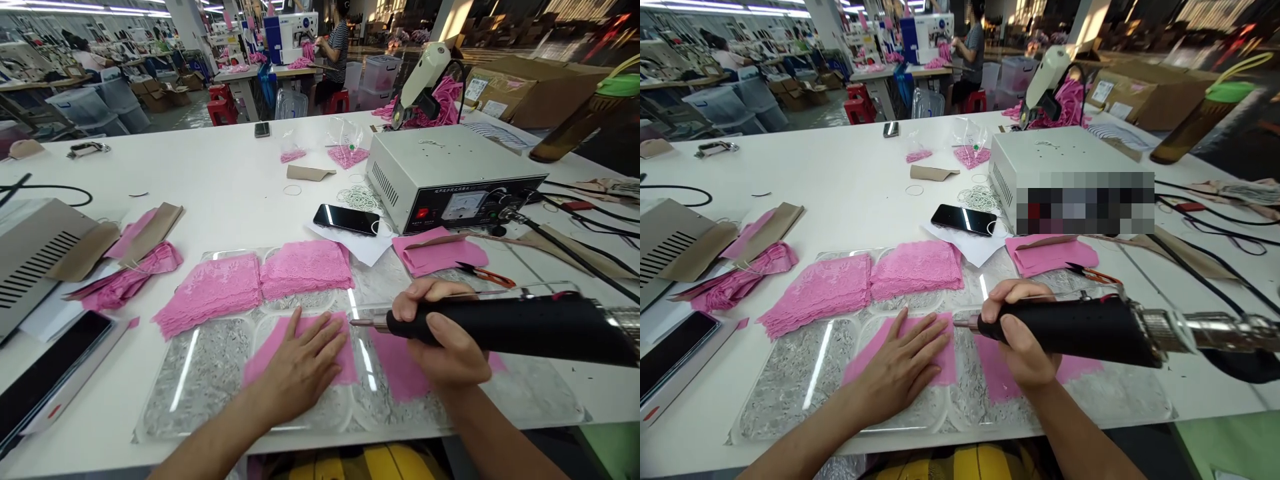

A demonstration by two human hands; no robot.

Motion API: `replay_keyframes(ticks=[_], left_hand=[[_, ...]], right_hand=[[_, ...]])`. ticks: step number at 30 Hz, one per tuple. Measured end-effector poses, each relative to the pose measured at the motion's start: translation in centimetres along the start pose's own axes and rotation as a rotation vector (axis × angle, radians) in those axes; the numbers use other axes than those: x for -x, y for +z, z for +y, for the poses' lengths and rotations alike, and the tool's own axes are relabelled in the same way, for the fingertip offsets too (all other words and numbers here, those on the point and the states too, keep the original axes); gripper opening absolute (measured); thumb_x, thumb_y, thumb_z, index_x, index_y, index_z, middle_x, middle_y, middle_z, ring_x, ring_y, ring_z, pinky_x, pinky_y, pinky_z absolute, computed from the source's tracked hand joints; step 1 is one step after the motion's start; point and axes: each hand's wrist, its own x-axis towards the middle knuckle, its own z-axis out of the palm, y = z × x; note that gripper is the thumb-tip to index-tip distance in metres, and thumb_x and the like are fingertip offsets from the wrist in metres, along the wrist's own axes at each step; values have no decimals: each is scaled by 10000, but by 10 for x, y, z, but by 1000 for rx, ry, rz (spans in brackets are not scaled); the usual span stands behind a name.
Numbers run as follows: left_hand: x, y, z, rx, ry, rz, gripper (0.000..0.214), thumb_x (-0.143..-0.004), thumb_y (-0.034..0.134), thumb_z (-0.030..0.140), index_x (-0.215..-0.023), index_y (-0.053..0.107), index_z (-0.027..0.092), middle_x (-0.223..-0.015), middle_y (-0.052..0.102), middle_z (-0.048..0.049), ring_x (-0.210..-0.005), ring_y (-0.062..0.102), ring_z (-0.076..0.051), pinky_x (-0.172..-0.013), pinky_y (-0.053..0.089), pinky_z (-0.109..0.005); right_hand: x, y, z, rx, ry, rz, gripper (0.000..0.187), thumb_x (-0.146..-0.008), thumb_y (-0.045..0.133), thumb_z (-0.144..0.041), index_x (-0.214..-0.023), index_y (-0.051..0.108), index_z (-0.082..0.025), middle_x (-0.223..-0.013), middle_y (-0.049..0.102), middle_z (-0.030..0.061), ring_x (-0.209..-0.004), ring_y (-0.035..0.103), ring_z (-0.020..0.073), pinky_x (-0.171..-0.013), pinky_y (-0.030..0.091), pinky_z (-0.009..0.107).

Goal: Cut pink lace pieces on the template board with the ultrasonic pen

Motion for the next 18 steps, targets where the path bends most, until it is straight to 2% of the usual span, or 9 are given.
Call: replay_keyframes(ticks=[7,18], left_hand=[[0,-2,1,33,-22,-17,416,-1042,422,280,-1424,456,120,-1464,507,-115,-1418,401,-251,-1231,34,-559],[-1,-3,1,49,-25,-6,381,-1041,415,263,-1386,488,121,-1465,507,-105,-1404,423,-251,-1233,51,-560]], right_hand=[[6,-4,-7,-60,88,-114,67,-783,645,-233,-835,609,-211,-795,580,7,-549,566,107,-513,505,282],[6,0,-1,-51,58,-123,73,-778,627,-214,-848,610,-209,-802,575,13,-552,565,112,-506,499,286]])
